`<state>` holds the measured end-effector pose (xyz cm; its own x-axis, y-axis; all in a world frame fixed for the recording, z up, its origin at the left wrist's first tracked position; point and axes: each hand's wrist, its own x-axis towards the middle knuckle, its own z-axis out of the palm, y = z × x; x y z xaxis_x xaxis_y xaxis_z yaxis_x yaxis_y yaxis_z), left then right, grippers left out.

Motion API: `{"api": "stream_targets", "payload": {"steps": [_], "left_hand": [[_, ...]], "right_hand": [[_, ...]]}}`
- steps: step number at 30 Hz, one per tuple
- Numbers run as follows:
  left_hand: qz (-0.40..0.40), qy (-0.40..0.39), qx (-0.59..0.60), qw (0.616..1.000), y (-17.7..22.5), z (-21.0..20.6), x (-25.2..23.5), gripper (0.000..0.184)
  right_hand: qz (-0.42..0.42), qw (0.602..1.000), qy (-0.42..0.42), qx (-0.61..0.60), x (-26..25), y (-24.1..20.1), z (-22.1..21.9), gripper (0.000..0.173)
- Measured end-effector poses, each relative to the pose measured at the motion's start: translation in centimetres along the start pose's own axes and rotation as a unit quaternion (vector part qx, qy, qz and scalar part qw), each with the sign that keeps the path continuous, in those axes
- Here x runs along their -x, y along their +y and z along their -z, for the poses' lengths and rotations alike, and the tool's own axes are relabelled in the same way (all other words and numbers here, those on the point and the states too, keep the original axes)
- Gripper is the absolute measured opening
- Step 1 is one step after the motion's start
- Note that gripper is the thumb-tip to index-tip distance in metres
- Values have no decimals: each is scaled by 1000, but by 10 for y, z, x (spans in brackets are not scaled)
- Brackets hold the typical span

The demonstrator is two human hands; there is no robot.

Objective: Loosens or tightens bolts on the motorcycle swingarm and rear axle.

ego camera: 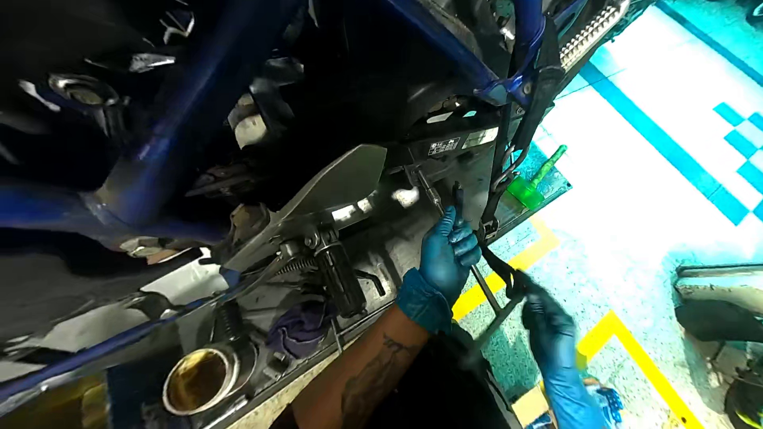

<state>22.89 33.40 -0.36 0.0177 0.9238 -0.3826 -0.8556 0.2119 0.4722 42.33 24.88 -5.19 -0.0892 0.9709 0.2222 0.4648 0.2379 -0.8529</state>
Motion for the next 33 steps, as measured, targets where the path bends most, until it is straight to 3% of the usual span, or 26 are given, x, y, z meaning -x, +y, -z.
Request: {"api": "stream_targets", "payload": {"steps": [2, 4, 5, 7, 8, 10, 11, 13, 14, 17, 21, 25, 27, 29, 31, 33], "left_hand": [[-6, -14, -17, 1000, 3, -5, -1, 44], [-18, 12, 6, 1000, 1, -6, -9, 45], [-16, 21, 18, 999, 1, -7, -10, 45], [-9, 35, 20, 999, 5, -12, -9, 45], [-5, 39, 16, 999, 6, -13, -8, 45], [-9, 51, 14, 999, 8, -12, -13, 45], [-12, 62, 19, 998, 6, -9, -14, 45], [-13, 66, 26, 997, 2, -7, -15, 46], [-15, 52, 18, 998, 2, -6, -15, 46], [-13, 39, 1, 999, 6, -5, -14, 46], [-22, 33, -6, 999, 9, 0, -15, 47], [-30, 24, -2, 999, 8, 2, -18, 47], [-28, 23, -36, 999, 1, 2, -10, 47], [-11, 24, -82, 996, -14, -2, 9, 48], [42, -35, -147, 988, -34, -11, 28, 45], [130, -94, -169, 972, -57, -28, 29, 38]], "right_hand": [[38, 996, -70, 50, 16, -6, -13, 21], [153, 982, -80, 82, 20, -31, -13, 21], [162, 982, -62, 70, 18, -32, -10, 26], [70, 997, 27, 4, 16, -13, -7, 35], [40, 996, 78, 6, 15, -3, -2, 31], [78, 970, 132, 186, 2, 3, 8, 22], [104, 952, 125, 258, -2, -3, 7, 31], [142, 930, 77, 330, -11, -18, -10, 49], [143, 931, 35, 333, -19, -23, -22, 45], [137, 950, 11, 279, -37, -34, -49, 24], [100, 993, -13, 66, -34, -27, -59, 34], [37, 997, -40, -57, -31, -22, -61, 28], [51, 998, -48, 0, -28, -19, -49, 27], [70, 994, -66, 60, -9, -13, -9, 22], [84, 993, -37, 73, 23, 5, 35, 17], [45, 996, 0, 78, 49, 24, 66, 24]]}}
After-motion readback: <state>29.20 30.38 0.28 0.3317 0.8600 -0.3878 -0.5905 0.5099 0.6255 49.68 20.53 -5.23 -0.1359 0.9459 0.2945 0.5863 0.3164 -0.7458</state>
